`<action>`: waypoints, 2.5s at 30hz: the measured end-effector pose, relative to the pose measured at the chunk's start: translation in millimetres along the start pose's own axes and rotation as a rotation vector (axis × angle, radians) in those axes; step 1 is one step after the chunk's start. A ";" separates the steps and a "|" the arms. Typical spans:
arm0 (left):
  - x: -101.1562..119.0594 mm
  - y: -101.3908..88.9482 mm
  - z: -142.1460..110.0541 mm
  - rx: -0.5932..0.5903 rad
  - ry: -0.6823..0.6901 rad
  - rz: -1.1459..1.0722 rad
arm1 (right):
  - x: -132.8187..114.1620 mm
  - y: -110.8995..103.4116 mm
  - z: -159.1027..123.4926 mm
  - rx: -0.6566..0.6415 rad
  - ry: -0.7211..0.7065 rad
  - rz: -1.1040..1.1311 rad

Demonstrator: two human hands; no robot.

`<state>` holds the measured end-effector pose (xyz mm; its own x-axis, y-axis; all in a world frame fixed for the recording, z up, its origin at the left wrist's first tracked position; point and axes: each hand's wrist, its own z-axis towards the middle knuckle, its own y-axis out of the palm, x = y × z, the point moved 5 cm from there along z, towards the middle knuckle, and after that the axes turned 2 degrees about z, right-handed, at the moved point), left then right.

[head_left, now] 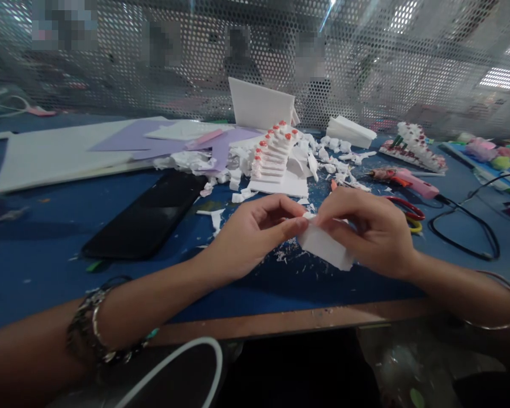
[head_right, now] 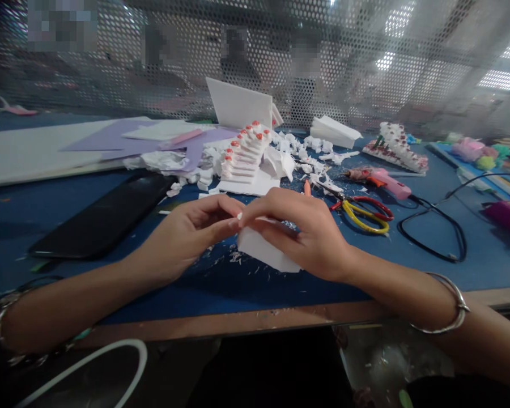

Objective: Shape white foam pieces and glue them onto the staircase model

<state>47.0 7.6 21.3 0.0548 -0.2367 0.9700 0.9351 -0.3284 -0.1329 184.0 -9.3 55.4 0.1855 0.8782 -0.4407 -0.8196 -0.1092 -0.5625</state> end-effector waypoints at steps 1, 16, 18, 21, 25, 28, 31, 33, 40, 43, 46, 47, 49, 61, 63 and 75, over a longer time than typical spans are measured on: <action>-0.5 -0.5 0.3 -0.007 0.001 -0.013 | -0.8 -0.2 1.0 -0.028 -0.017 -0.050; -4.4 4.1 1.8 -0.100 0.004 -0.034 | -10.5 -2.6 -7.7 -0.113 -0.270 -0.477; -3.5 4.5 1.4 -0.115 -0.003 -0.019 | -10.7 -1.9 -5.3 -0.103 -0.273 -0.489; -3.1 4.8 0.9 -0.122 -0.012 0.006 | -7.1 -2.4 -1.4 -0.085 -0.208 -0.395; -4.1 3.8 -0.3 -0.063 -0.008 0.027 | 6.0 -2.4 0.8 -0.102 0.043 -0.137; -3.2 4.1 -2.2 -0.011 0.027 0.055 | 11.9 -0.1 -0.6 -0.097 0.171 0.022; 0.6 4.6 -5.5 0.030 0.095 0.155 | 12.6 1.8 -2.3 -0.055 0.205 0.043; 3.1 4.7 -7.6 0.047 0.126 0.228 | 12.3 2.5 -3.3 -0.032 0.215 0.006; 4.4 3.4 -7.5 0.009 0.092 0.134 | 15.7 -0.1 -3.5 -0.044 0.245 0.185; 4.4 3.5 -6.1 -0.010 0.073 0.046 | 17.5 -1.6 -3.1 -0.040 0.291 0.273; 5.6 2.9 -5.0 -0.002 0.073 0.009 | 19.6 -0.5 -3.8 -0.028 0.371 0.344; 5.7 2.5 -4.6 -0.001 0.071 0.002 | 20.3 0.1 -4.1 -0.024 0.394 0.355; 5.3 2.0 -3.9 -0.011 0.059 -0.024 | 20.6 0.9 -4.2 -0.016 0.399 0.358; -3.7 4.0 0.8 -0.089 -0.052 -0.069 | -3.9 -8.7 -1.2 -0.029 -0.085 -0.217; -4.8 3.8 0.5 -0.084 -0.056 -0.076 | -6.1 -8.8 -1.8 -0.032 -0.125 -0.264; -9.0 7.1 -1.5 -0.093 -0.113 -0.260 | 5.5 -2.8 -1.3 0.021 0.109 -0.109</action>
<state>52.6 6.0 11.4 -0.1388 -0.0326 0.9898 0.8873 -0.4479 0.1097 188.0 -4.7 53.6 0.3310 0.8285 -0.4516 -0.8022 -0.0050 -0.5971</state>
